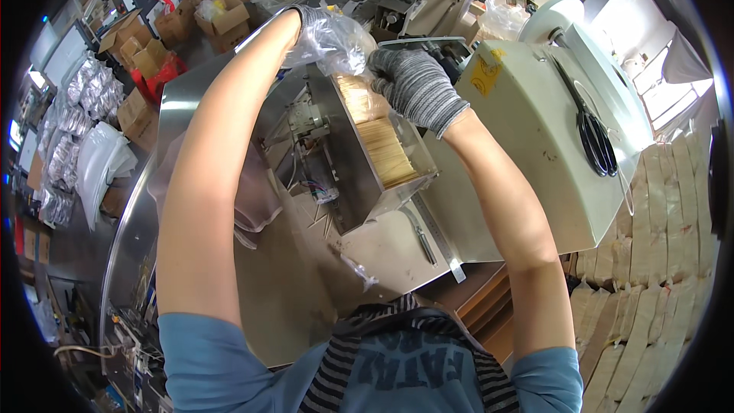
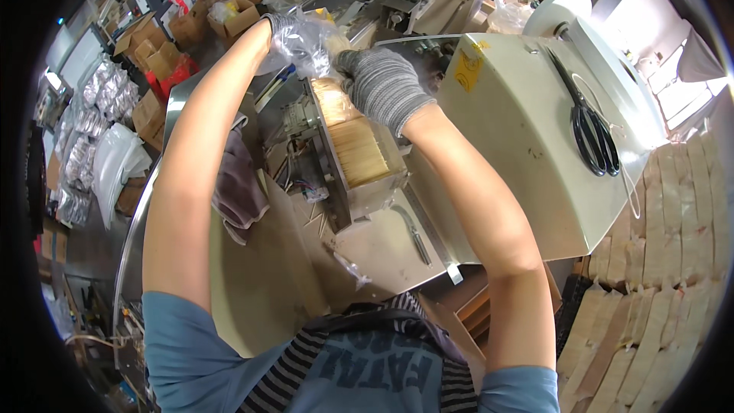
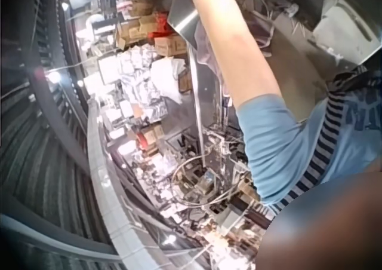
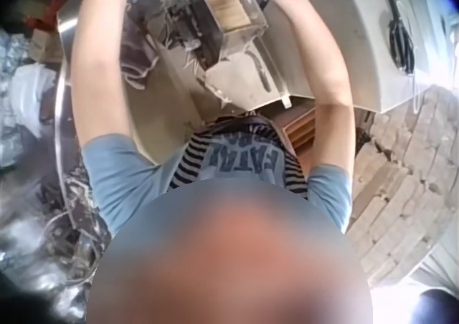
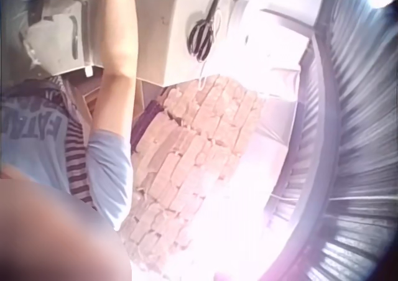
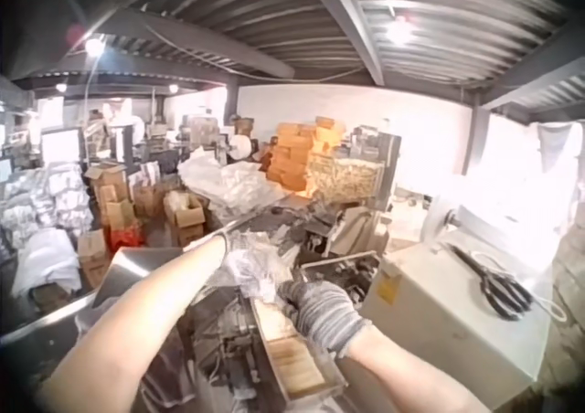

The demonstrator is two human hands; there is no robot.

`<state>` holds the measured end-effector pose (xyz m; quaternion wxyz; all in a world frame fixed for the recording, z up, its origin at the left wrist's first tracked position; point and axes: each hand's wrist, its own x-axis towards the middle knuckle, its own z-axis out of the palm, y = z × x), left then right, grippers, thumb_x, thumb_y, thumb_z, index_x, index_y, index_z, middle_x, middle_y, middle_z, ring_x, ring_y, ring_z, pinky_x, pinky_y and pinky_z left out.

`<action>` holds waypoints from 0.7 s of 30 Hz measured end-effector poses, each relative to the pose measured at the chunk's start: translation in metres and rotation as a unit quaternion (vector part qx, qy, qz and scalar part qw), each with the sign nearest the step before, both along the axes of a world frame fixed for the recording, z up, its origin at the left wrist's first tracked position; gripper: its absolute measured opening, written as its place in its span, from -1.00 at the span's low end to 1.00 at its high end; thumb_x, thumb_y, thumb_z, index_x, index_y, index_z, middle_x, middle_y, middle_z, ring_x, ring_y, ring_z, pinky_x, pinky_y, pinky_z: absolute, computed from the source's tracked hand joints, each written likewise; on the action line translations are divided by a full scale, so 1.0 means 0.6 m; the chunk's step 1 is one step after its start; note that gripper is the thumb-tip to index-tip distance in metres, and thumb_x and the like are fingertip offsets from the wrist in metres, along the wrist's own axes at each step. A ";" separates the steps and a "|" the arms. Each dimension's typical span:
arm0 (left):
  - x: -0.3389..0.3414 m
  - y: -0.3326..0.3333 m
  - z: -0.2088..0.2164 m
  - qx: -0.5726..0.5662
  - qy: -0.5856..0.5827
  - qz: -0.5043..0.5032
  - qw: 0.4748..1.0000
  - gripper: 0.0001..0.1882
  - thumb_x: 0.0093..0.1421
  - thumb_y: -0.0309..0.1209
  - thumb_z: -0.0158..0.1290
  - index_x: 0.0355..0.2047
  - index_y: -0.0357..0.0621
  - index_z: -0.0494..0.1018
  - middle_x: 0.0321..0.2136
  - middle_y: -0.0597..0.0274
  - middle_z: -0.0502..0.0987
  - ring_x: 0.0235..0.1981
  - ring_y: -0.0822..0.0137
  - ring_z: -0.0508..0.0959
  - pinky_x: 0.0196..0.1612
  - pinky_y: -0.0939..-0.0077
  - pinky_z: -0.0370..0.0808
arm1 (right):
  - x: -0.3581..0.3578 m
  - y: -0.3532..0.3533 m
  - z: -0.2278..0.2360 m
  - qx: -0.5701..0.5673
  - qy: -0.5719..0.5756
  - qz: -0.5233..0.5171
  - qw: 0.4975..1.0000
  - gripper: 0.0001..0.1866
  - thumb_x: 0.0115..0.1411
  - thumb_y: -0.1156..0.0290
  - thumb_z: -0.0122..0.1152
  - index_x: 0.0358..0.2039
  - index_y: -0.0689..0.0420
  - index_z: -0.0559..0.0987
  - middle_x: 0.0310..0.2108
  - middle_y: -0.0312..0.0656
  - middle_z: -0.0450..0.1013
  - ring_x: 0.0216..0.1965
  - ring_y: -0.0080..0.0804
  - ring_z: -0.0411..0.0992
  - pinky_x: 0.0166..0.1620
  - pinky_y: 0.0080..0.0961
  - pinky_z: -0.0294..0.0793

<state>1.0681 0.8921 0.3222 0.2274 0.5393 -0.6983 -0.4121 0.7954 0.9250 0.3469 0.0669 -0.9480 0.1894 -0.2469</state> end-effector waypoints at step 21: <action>-0.146 0.115 0.127 -0.030 -0.291 -0.078 0.953 -0.65 -0.01 -0.18 0.15 -0.34 -0.22 0.52 -0.50 0.16 0.56 -0.51 0.35 0.49 -0.45 0.46 0.45 | 0.008 0.056 -0.032 -0.193 0.144 0.010 0.971 -0.88 -0.03 0.44 0.00 -0.46 0.12 0.50 -0.52 -0.10 0.46 -0.45 -0.19 0.47 -0.39 -0.27 0.45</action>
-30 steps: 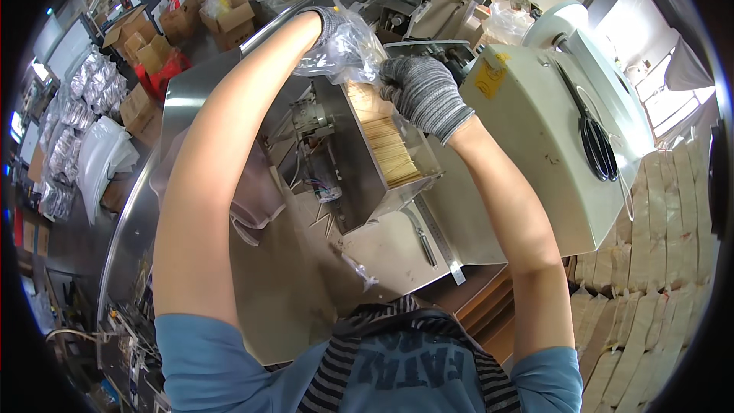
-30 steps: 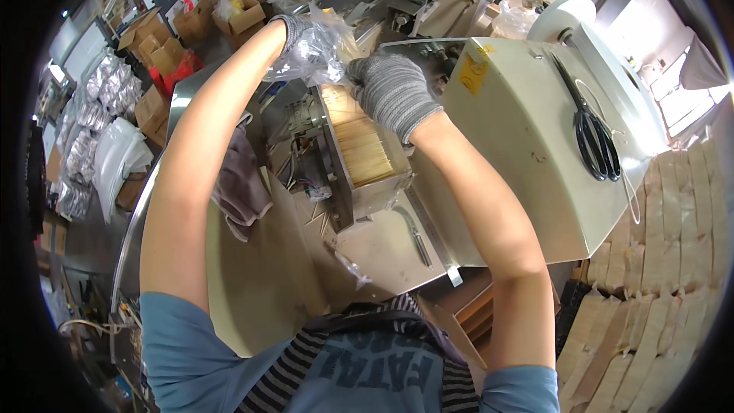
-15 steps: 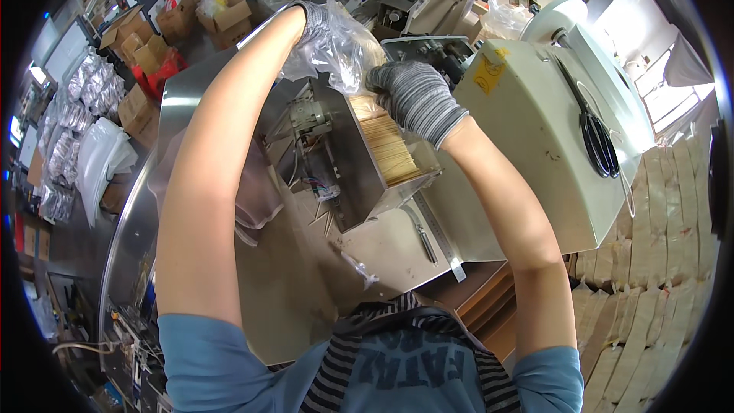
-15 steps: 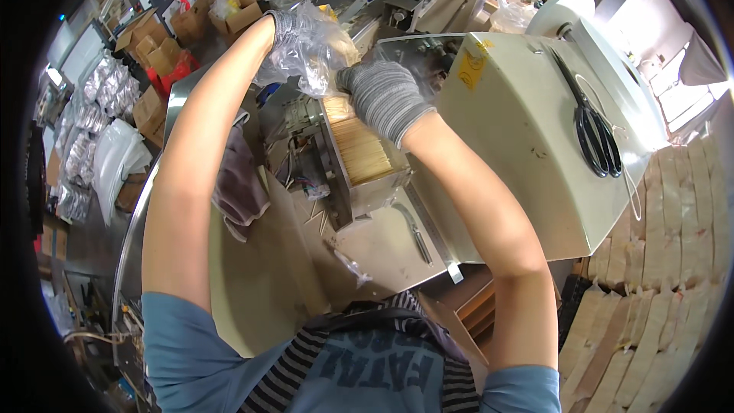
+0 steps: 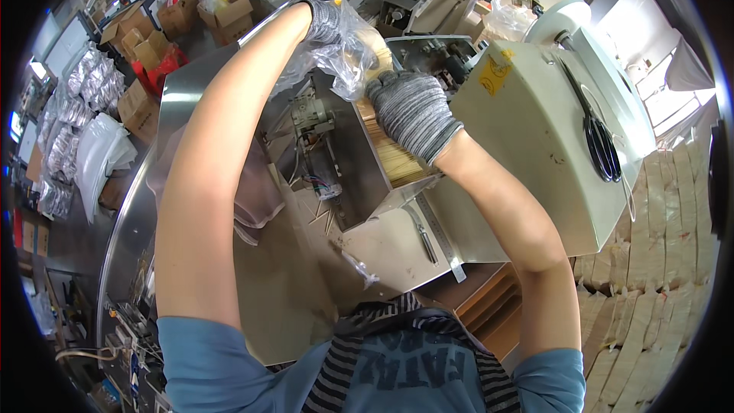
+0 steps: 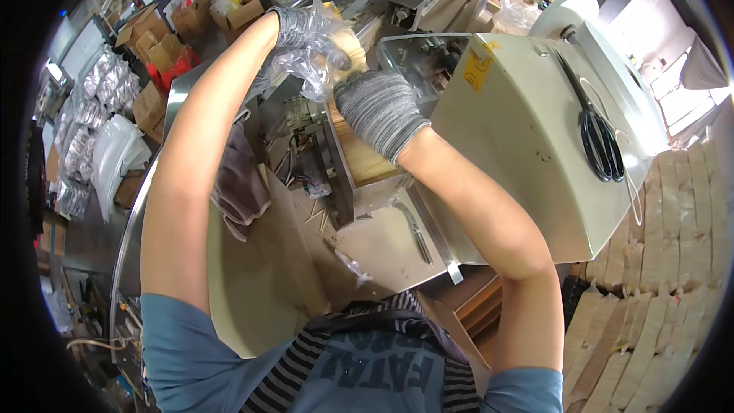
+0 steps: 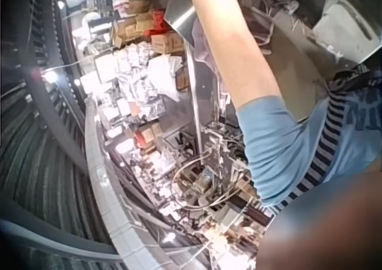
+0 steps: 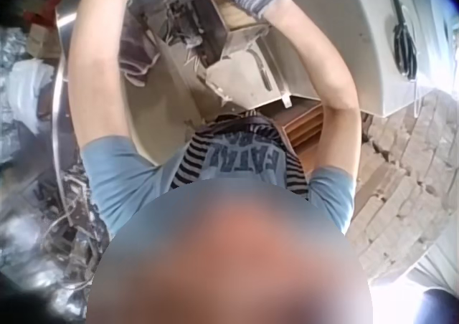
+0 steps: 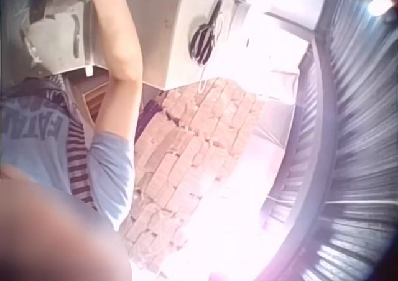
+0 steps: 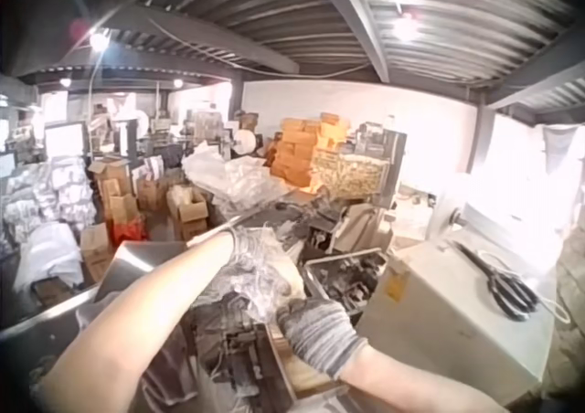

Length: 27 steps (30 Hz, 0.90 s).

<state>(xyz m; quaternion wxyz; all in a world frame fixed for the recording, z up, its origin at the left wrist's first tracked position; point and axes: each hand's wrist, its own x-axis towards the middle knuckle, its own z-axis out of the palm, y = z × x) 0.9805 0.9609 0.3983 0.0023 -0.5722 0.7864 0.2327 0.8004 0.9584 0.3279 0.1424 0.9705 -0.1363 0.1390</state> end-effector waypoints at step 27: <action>0.040 -0.022 -0.024 0.061 0.049 0.133 0.988 -0.21 -0.06 0.04 0.15 0.10 -0.12 0.23 -0.08 0.05 0.43 -0.12 0.22 0.45 -0.03 0.43 0.37 | 0.008 0.013 0.007 0.013 0.035 -0.034 0.999 -0.84 0.01 0.39 0.01 -0.52 0.11 0.57 -0.53 -0.08 0.49 -0.45 -0.19 0.50 -0.39 -0.27 0.46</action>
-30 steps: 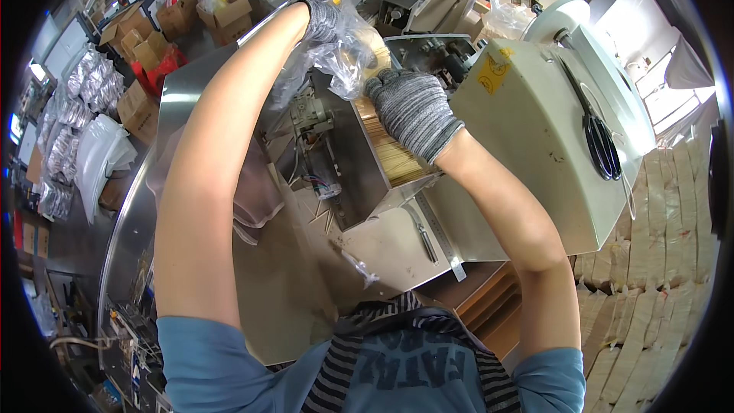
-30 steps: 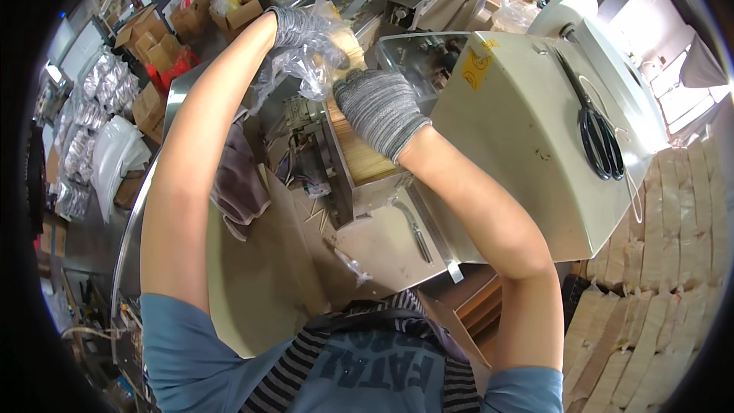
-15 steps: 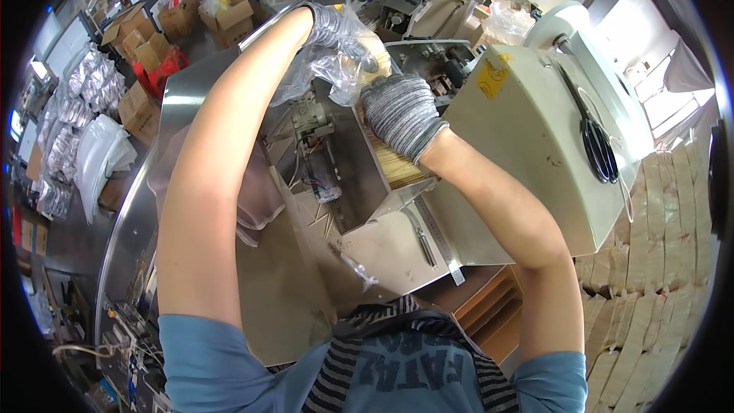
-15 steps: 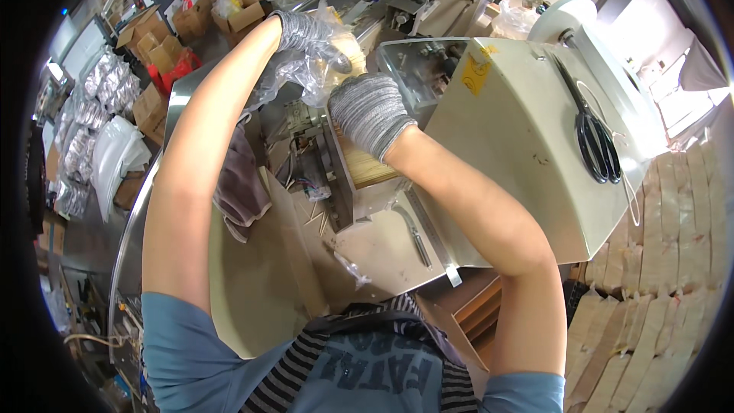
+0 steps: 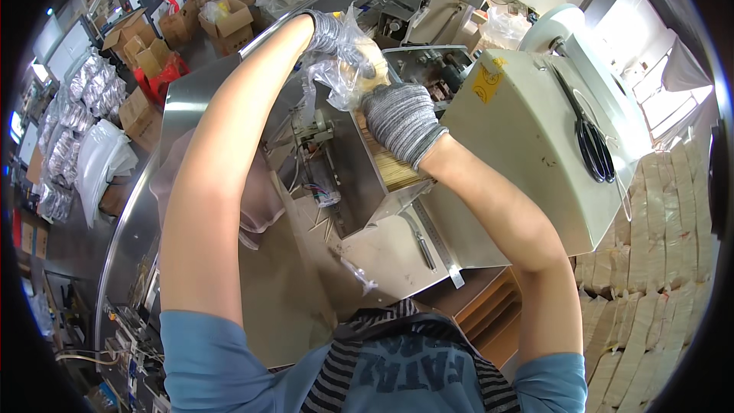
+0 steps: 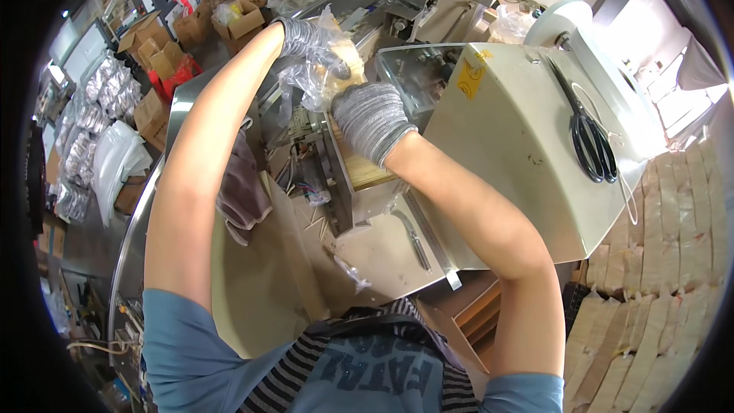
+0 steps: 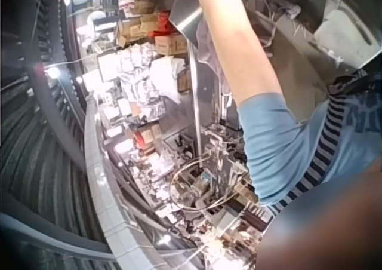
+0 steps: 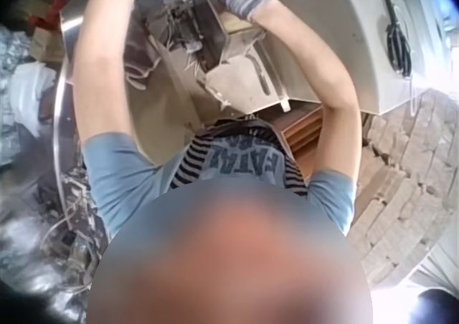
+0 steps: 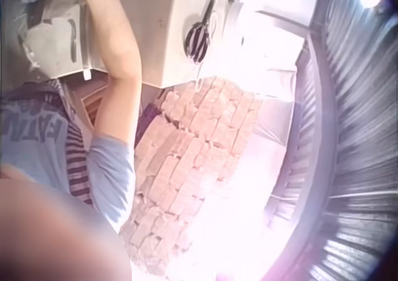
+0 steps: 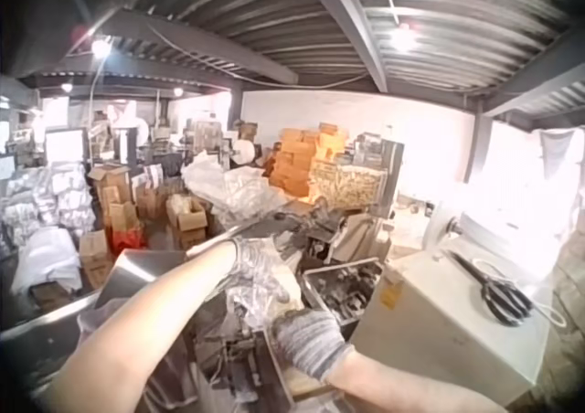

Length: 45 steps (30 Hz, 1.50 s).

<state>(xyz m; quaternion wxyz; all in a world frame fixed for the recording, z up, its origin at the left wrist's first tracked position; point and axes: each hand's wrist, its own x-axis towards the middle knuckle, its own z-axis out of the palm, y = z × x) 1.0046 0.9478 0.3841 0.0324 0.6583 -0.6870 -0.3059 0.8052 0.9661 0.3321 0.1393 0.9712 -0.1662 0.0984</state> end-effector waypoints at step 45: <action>0.056 -0.078 -0.111 -0.050 0.236 0.158 0.957 -0.52 -0.07 -0.06 0.21 -0.31 -0.22 0.49 -0.38 0.16 0.55 -0.39 0.34 0.50 -0.30 0.46 0.43 | -0.021 -0.054 0.047 0.178 -0.222 0.072 0.956 -0.81 0.01 0.47 0.08 -0.32 0.20 0.51 -0.40 0.03 0.43 -0.32 0.00 0.41 -0.22 -0.25 0.40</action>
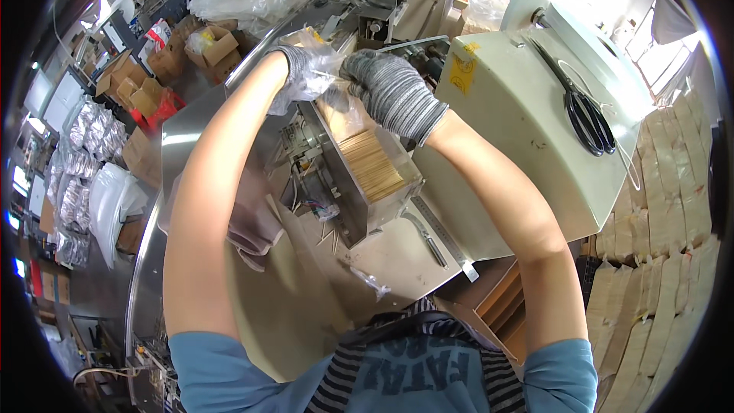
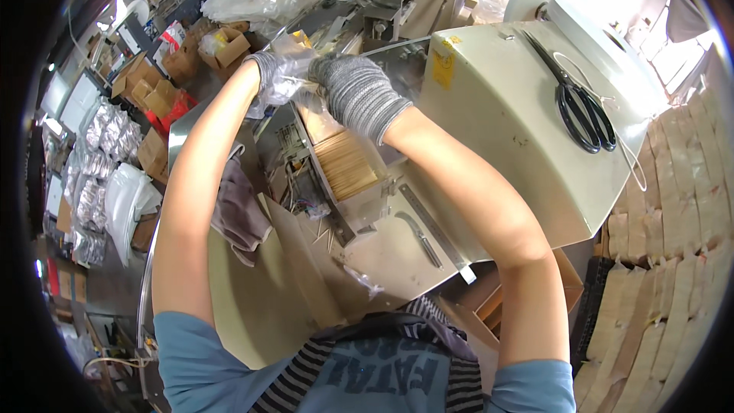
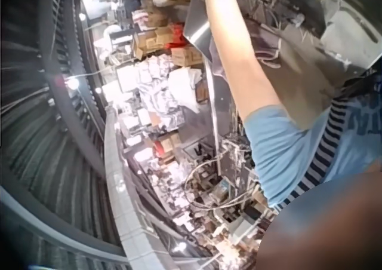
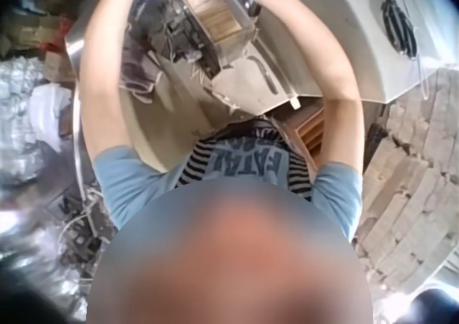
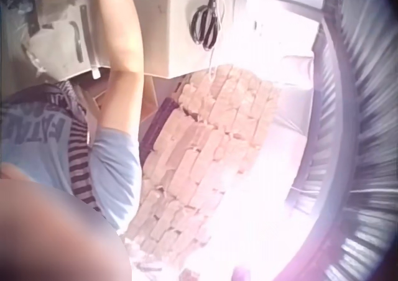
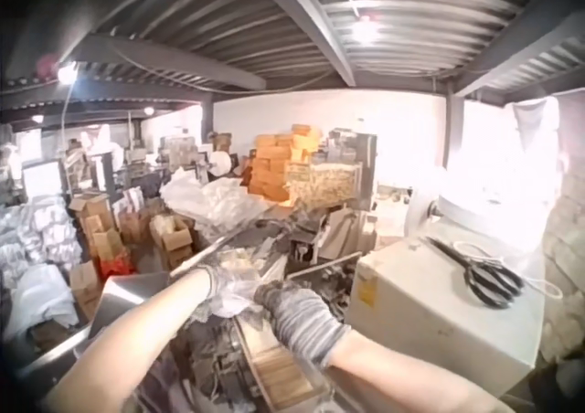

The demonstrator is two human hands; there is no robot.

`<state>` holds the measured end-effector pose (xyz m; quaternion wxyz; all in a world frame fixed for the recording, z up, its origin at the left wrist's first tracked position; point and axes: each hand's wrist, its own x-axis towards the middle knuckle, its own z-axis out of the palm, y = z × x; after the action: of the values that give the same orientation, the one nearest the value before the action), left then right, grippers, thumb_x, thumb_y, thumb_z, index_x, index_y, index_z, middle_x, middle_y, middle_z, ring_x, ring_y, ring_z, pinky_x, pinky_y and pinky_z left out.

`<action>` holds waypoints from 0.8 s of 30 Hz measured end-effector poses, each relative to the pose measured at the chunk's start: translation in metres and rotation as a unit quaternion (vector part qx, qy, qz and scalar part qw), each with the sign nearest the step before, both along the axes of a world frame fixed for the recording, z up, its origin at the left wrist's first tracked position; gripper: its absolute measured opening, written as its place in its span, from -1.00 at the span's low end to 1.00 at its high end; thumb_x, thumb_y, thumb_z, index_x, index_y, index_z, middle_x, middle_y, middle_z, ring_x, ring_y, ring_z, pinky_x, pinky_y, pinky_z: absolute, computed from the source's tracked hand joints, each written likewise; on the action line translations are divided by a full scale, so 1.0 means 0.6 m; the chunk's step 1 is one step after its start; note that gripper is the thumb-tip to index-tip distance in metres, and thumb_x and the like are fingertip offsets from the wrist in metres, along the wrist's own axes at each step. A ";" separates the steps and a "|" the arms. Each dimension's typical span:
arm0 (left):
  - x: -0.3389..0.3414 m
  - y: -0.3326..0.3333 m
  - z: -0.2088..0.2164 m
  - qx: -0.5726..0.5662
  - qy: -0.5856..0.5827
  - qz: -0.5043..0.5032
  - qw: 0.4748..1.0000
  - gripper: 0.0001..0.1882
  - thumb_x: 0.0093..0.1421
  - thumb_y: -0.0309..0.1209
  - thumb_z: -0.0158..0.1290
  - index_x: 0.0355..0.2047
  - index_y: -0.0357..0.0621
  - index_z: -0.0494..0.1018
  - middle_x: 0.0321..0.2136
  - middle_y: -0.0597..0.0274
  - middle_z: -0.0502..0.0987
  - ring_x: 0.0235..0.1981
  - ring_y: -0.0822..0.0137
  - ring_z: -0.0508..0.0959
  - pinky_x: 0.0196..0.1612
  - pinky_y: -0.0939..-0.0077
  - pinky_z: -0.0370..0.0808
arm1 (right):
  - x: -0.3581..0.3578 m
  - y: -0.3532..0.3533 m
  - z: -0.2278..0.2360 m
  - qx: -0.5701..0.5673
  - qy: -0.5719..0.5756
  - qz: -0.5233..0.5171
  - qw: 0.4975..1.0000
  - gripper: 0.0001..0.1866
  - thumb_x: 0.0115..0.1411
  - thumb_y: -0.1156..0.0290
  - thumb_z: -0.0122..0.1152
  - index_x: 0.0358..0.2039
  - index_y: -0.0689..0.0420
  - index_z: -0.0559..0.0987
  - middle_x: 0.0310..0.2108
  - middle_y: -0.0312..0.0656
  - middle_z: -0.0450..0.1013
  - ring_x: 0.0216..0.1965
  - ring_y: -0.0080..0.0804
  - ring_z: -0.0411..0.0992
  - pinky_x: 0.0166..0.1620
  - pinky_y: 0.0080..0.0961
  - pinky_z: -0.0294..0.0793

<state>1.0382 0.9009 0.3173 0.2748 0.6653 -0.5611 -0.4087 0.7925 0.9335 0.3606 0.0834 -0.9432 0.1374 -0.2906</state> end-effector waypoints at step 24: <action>0.044 -0.036 -0.069 -0.272 0.280 -0.171 0.905 -0.58 0.21 -0.26 -0.09 0.03 -0.18 0.30 -0.02 0.13 0.38 0.01 0.30 0.34 0.13 0.41 0.19 | -0.011 -0.023 0.060 -0.088 -0.045 -0.084 0.991 -0.79 -0.02 0.51 0.10 -0.30 0.14 0.52 -0.35 -0.02 0.45 -0.28 -0.04 0.42 -0.21 -0.28 0.43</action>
<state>1.0645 0.8792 0.2760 0.5163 0.3168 -0.6557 -0.4506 0.7861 0.9197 0.3968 -0.0191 -0.9180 0.1863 -0.3496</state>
